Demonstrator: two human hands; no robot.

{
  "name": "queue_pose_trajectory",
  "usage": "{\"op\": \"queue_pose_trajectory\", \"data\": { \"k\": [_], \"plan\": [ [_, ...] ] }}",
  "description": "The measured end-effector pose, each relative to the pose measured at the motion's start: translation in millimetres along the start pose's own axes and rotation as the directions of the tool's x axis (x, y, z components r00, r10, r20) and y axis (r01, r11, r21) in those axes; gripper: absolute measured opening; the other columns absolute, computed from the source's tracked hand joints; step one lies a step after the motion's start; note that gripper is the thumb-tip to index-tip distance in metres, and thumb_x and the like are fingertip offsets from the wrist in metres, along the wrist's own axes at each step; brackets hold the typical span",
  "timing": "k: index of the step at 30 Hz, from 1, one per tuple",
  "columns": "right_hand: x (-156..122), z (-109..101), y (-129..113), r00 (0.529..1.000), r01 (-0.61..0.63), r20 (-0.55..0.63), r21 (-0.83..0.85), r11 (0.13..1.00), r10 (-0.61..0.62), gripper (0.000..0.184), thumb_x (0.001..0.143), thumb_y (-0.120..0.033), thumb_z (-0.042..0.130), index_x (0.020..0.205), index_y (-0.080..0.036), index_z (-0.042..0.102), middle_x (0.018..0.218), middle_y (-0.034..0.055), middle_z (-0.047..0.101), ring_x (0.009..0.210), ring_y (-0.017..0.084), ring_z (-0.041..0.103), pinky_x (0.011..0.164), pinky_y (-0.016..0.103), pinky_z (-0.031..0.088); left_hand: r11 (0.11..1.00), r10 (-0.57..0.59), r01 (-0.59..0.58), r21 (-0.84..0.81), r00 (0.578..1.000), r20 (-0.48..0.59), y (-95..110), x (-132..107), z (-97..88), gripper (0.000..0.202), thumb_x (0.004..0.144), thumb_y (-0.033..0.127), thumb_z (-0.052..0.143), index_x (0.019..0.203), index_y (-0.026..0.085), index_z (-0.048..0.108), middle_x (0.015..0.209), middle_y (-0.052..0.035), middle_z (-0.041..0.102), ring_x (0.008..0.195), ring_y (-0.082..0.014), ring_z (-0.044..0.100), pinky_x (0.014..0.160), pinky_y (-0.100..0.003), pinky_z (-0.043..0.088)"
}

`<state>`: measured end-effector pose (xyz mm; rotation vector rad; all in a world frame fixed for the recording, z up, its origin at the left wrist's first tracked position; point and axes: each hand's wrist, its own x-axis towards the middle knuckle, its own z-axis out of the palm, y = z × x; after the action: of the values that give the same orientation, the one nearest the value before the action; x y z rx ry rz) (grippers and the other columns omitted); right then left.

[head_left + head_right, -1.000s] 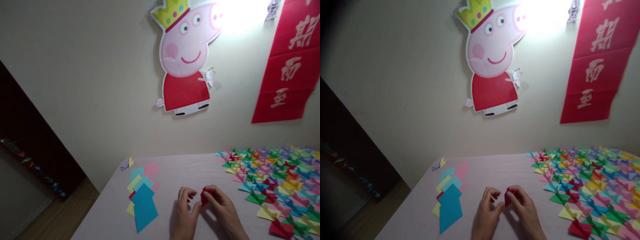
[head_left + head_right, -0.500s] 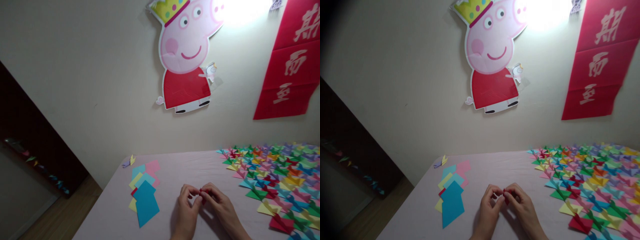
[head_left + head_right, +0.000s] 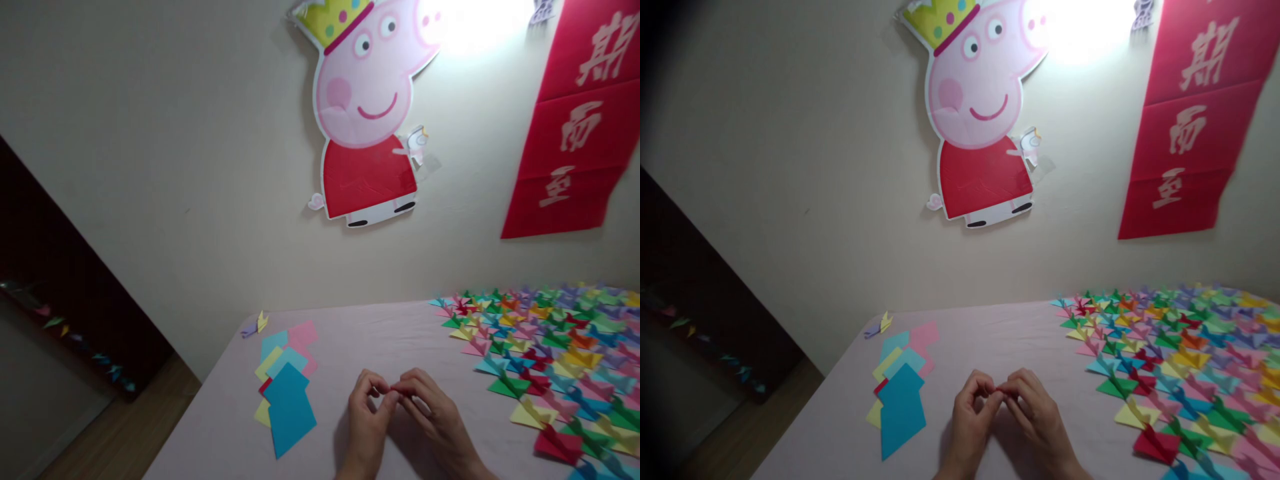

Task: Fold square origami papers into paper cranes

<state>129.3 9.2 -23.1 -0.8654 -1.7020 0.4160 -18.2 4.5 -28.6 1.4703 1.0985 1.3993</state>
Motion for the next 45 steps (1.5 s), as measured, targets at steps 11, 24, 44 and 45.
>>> {"op": "queue_pose_trajectory", "data": {
  "k": [11,24,44,45],
  "plan": [
    [1.8,0.2,-3.7,0.987,0.148,-0.027,-0.256,0.955,-0.160,0.018,0.095,-0.022,0.052,0.088,-0.026,0.068,0.080,0.0029,0.065,0.074,0.018,0.062,0.066,0.028,0.053,0.989,0.061,-0.053,0.139,0.997,-0.057,4.7,0.0,-0.5,0.022,0.087,0.033,0.059,0.070,0.020,0.055,0.074,0.0003,0.055,0.073,-0.0166,0.052,0.065,-0.026,0.037],
    [-0.4,-1.4,3.9,0.998,0.055,0.031,-0.255,0.965,-0.049,0.015,0.089,-0.022,0.057,0.088,-0.027,0.070,0.085,0.0050,0.069,0.080,0.022,0.063,0.072,0.034,0.051,0.962,-0.258,0.252,-0.105,0.965,-0.045,15.2,4.1,0.9,0.029,0.071,0.044,0.069,0.065,0.017,0.061,0.064,0.0006,0.055,0.066,-0.0162,0.048,0.064,-0.027,0.038],
    [3.2,-5.5,1.3,0.985,-0.160,0.069,0.039,0.986,0.157,0.018,0.089,-0.035,0.058,0.079,-0.027,0.071,0.078,0.0034,0.069,0.079,0.022,0.063,0.073,0.033,0.052,0.809,-0.460,0.512,-0.290,0.858,0.229,14.9,14.2,-7.1,0.030,0.064,0.043,0.072,0.068,0.016,0.059,0.058,0.0021,0.053,0.053,-0.0102,0.043,0.053,-0.023,0.031],
    [4.0,-5.6,1.3,0.982,-0.180,0.073,0.052,0.982,0.177,0.019,0.089,-0.036,0.058,0.078,-0.026,0.071,0.078,0.0036,0.069,0.079,0.022,0.063,0.073,0.034,0.052,0.827,-0.442,0.489,-0.277,0.870,0.217,16.6,14.1,-7.2,0.029,0.065,0.042,0.073,0.067,0.016,0.059,0.058,0.0026,0.052,0.053,-0.0101,0.042,0.054,-0.023,0.031]
  ]
}}
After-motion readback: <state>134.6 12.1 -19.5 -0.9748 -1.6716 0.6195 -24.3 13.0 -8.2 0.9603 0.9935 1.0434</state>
